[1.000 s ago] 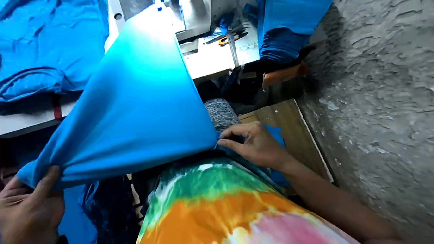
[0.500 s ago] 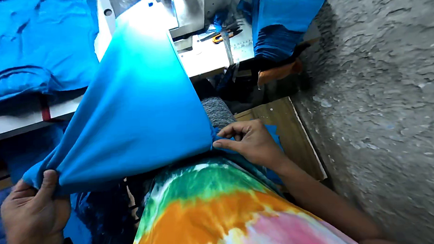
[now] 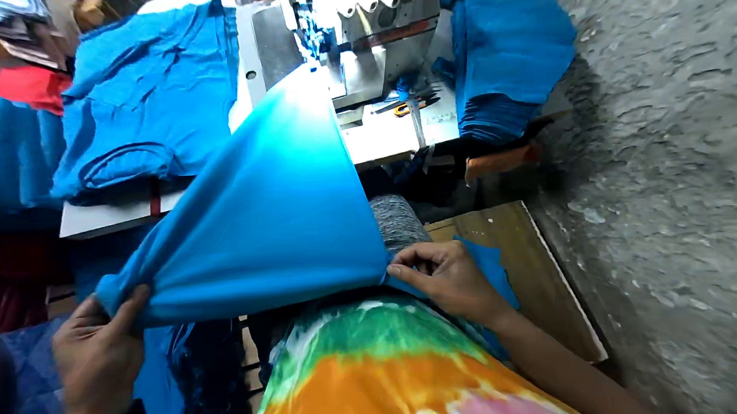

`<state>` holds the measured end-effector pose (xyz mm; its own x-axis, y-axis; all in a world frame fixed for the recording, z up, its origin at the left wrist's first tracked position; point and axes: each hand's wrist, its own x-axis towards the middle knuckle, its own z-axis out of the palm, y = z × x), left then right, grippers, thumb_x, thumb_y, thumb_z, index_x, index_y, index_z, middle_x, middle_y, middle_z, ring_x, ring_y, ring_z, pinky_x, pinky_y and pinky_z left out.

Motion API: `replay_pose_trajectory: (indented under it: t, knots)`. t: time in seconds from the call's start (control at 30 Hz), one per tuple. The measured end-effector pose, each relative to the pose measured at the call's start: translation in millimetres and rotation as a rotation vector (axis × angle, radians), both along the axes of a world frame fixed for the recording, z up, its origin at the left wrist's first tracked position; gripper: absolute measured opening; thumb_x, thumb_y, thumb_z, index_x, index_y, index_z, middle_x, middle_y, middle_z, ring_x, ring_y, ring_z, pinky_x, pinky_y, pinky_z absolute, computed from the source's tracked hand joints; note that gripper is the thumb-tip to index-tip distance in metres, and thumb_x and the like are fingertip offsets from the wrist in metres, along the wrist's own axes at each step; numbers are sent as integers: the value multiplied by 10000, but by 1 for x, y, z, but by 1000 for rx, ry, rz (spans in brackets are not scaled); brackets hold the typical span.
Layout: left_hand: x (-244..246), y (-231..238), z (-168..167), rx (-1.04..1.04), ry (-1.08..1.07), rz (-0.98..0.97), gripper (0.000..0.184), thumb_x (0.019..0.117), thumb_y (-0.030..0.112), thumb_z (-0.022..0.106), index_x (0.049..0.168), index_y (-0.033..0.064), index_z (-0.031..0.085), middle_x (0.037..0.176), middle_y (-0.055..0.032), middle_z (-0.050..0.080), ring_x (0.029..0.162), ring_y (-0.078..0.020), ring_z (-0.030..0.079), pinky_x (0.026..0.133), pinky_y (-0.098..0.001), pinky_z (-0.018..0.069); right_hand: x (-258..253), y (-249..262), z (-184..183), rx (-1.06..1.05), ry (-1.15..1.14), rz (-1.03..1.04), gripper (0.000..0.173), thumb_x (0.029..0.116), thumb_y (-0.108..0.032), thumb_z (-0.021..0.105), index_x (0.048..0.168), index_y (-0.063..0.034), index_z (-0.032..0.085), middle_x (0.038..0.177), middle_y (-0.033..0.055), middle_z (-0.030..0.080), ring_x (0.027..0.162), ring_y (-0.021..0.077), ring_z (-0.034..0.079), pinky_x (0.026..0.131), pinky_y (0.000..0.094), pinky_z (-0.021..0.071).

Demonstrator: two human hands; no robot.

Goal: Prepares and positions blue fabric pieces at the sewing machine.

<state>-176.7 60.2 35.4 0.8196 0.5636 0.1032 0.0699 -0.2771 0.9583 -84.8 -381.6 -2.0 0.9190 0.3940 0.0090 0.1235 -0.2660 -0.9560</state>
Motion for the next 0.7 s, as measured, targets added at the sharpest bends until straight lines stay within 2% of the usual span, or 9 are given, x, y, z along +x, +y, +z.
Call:
replay_pose_trajectory:
  t: [0.1,0.17,0.23,0.3,0.4,0.5,0.57,0.6,0.7]
  knots:
    - [12,-6,-34,-16,104,70,157,913,47,695,1062,42,646,920,54,722,840,-49,704,791,-283,615,4,8,-24,-17,31,-31,156,943,-294,727,937,-148,783,783,-117,692,564,-73,473,518,125,386]
    - [22,-11,-63,-6,165,188,254,902,36,713,1130,-10,610,974,-28,703,870,-91,701,802,-299,610,8,12,-39,-59,53,-43,162,940,-295,725,937,-144,782,775,-111,686,562,-70,467,526,130,386]
    - [37,-22,-75,200,222,244,522,882,31,718,1345,-95,512,1247,-224,624,1101,-241,636,950,-383,537,12,15,-48,-117,72,-66,170,938,-308,717,943,-152,782,779,-104,688,570,-63,481,543,140,404]
    - [69,-53,-58,479,151,154,551,936,105,657,1399,-133,479,1377,-341,538,1261,-398,567,1045,-506,481,19,16,-53,-138,83,-83,173,938,-315,715,943,-156,782,786,-104,696,579,-63,498,551,137,416]
    - [141,-113,-10,725,-71,-136,340,1021,132,562,1310,-27,645,1380,-192,625,1311,-290,583,1097,-475,471,27,17,-59,-170,101,-65,162,934,-303,716,934,-153,778,778,-103,695,585,-65,517,557,127,434]
    - [209,-147,16,760,-167,-377,358,1063,149,497,1384,84,643,1496,-45,570,1406,-206,501,1151,-475,378,42,15,-66,-392,-31,-48,245,961,-384,664,969,-168,778,831,-65,732,700,15,645,664,233,552]
    - [230,-146,16,695,-214,-391,315,1064,130,515,1331,61,668,1432,-76,612,1360,-210,539,1147,-419,417,63,14,-54,-509,-160,-93,335,974,-419,652,1062,-122,778,922,26,751,812,167,708,757,407,603]
    - [237,-143,16,680,-228,-375,303,1061,118,519,1312,54,676,1408,-87,625,1339,-197,557,1134,-387,440,80,17,-43,-496,-221,-156,357,969,-413,665,1090,-94,769,950,56,751,833,202,712,768,426,604]
    - [254,-136,17,697,-240,-346,278,1043,85,538,1267,39,696,1356,-94,652,1291,-157,592,1100,-326,477,136,49,-9,-332,-327,-339,377,889,-404,774,1047,-71,697,940,35,745,828,123,721,743,324,624]
